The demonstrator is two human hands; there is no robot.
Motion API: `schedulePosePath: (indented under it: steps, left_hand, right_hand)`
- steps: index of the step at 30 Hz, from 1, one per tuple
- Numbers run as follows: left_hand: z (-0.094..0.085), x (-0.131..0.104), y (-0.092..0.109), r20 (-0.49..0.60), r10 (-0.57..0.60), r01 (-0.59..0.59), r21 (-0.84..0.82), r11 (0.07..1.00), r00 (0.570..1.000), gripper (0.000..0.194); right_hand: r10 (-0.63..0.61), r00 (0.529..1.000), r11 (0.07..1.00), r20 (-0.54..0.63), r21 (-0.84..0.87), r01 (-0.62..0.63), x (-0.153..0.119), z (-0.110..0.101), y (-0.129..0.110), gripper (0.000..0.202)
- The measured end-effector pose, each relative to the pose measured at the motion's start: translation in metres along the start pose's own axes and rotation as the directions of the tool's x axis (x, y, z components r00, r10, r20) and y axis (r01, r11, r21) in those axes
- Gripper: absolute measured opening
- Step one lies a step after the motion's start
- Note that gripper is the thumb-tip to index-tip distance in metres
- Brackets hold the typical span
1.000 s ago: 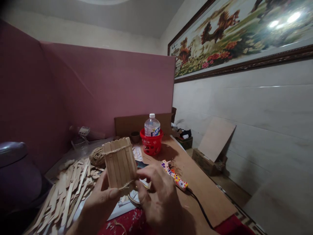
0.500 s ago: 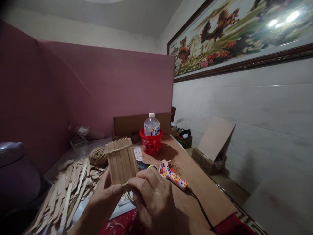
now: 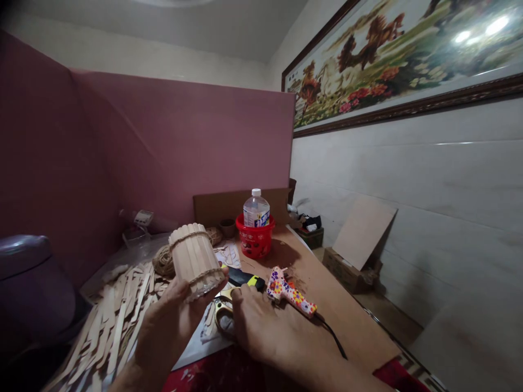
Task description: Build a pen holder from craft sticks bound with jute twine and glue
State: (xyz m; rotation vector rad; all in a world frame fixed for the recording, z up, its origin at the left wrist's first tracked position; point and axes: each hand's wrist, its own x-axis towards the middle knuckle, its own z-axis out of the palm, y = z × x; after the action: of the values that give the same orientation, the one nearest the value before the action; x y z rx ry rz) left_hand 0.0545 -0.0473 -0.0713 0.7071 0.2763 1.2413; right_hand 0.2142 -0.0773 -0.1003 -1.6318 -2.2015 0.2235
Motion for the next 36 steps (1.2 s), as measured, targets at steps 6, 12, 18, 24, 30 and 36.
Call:
schedulePosePath:
  steps: [6, 12, 18, 24, 30, 36]
  left_hand:
    - [0.0, 0.002, 0.0, 0.02, 0.033, -0.033, 0.013, 0.999, 0.999, 0.062]
    - [-0.001, -0.001, 0.008, -0.058, 0.077, -0.076, 0.009, 0.997, 0.995, 0.053]
    - [-0.003, -0.001, 0.006, -0.083, 0.1, -0.096, 0.051, 0.994, 0.991, 0.057]
    - [-0.001, -0.002, -0.002, -0.003, 0.116, -0.113, 0.17, 0.979, 0.993, 0.067]
    - [0.004, -0.001, -0.003, 0.033, 0.148, -0.152, 0.238, 0.959, 0.988, 0.076]
    - [0.002, 0.005, -0.007, 0.026, 0.199, -0.197, 0.299, 0.934, 0.98, 0.081]
  right_hand:
    - [0.036, 0.998, 0.783, 0.059, 0.618, -0.065, 0.031, 0.011, -0.003, 0.024]
    - [0.234, 0.935, 0.201, 0.267, 0.928, -0.315, 0.001, -0.009, -0.011, 0.027]
    - [0.32, 0.942, 0.457, -0.102, 0.887, -0.059, -0.043, -0.008, 0.002, 0.029]
    - [0.074, 0.832, 0.912, -0.549, 0.376, 0.167, -0.05, 0.0, 0.006, 0.049]
    - [-0.172, 0.742, 0.985, -0.648, -0.091, 0.15, -0.046, -0.006, 0.005, 0.046]
    - [-0.236, 0.744, 0.966, -0.625, -0.233, 0.111, -0.046, -0.001, 0.012, 0.058]
